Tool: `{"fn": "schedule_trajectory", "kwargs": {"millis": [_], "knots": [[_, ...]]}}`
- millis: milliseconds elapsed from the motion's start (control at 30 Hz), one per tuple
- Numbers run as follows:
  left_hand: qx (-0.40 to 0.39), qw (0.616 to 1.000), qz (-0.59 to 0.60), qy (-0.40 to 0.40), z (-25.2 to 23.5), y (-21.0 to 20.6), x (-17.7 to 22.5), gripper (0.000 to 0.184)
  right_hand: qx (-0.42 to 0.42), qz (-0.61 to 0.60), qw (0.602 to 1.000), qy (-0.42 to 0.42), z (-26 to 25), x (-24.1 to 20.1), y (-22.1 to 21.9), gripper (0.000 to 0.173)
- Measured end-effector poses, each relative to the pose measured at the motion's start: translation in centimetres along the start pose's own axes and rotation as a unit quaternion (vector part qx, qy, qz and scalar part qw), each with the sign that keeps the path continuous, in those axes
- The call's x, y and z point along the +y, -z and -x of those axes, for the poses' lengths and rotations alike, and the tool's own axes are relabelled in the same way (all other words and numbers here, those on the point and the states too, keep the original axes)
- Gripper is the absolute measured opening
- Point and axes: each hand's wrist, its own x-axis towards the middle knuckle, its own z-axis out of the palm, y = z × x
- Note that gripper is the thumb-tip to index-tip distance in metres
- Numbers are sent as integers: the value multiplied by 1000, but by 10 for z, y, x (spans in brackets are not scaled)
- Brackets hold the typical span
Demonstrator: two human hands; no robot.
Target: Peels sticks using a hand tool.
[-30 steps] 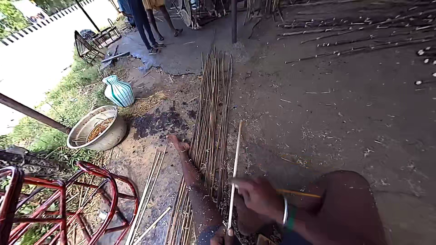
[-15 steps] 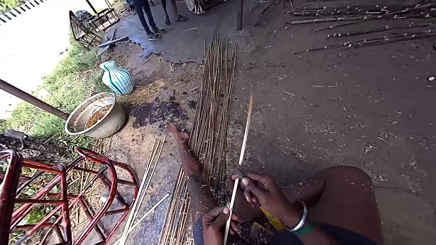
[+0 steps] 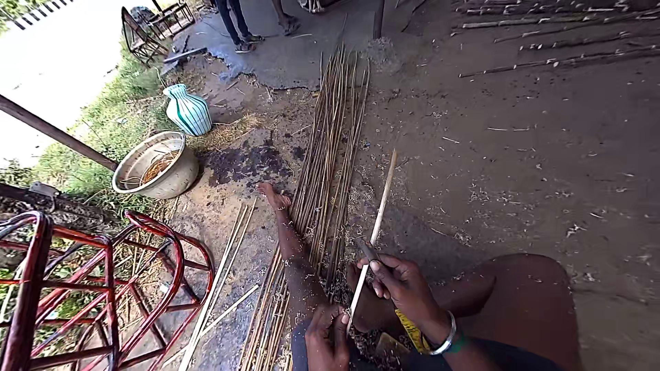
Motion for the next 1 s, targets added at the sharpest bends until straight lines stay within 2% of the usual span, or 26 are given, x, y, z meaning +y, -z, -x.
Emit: {"fn": "schedule_trajectory", "kwargs": {"millis": [67, 133, 200, 267, 300, 367, 467, 533, 600, 667, 733, 767, 833, 900, 933, 1000], "knots": [[-31, 999, -6, 43, 13, 9, -10, 20, 38, -13, 999, 2, -3, -4, 5, 22], [4, 987, 49, 154, 19, 16, -19, 25, 22, -22, 999, -14, -7, -9, 16, 23], [53, 968, 78, 234, 4, 21, -18, 37, -41, -25, 999, -24, -4, -11, 20, 24], [29, 957, 143, 250, -34, 18, -4, 52, -146, -7, 989, -21, 1, -12, 17, 26], [10, 950, 187, 251, -53, 12, 6, 54, -187, 4, 982, -19, 6, -11, 15, 27], [-50, 914, 303, 265, -86, -2, 28, 56, -218, 25, 976, -4, 18, -10, 11, 27], [-212, 850, 401, 268, -122, -17, 58, 53, -155, 26, 986, 49, 35, -18, 17, 30], [-265, 831, 412, 262, -136, -27, 69, 44, -67, 18, 993, 98, 50, -43, 30, 30], [-296, 815, 429, 251, -143, -32, 70, 43, -8, -38, 993, 114, 62, -73, 55, 30], [-301, 784, 475, 262, -141, -36, 65, 41, 9, -151, 985, 79, 75, -91, 78, 30], [-299, 749, 517, 288, -133, -39, 53, 39, -20, -225, 974, 23, 87, -78, 93, 32], [-297, 743, 519, 301, -128, -41, 46, 38, -39, -231, 972, -6, 93, -59, 95, 33], [-280, 774, 470, 318, -116, -48, 36, 34, -30, -211, 975, -58, 102, -19, 89, 30], [-253, 823, 393, 324, -103, -53, 31, 31, 35, -194, 978, -66, 101, -5, 79, 26], [-238, 841, 360, 325, -99, -55, 32, 30, 59, -164, 984, -40, 92, -14, 79, 27], [-213, 871, 296, 329, -91, -56, 39, 29, 72, -18, 995, 67, 68, -46, 86, 32]]}}
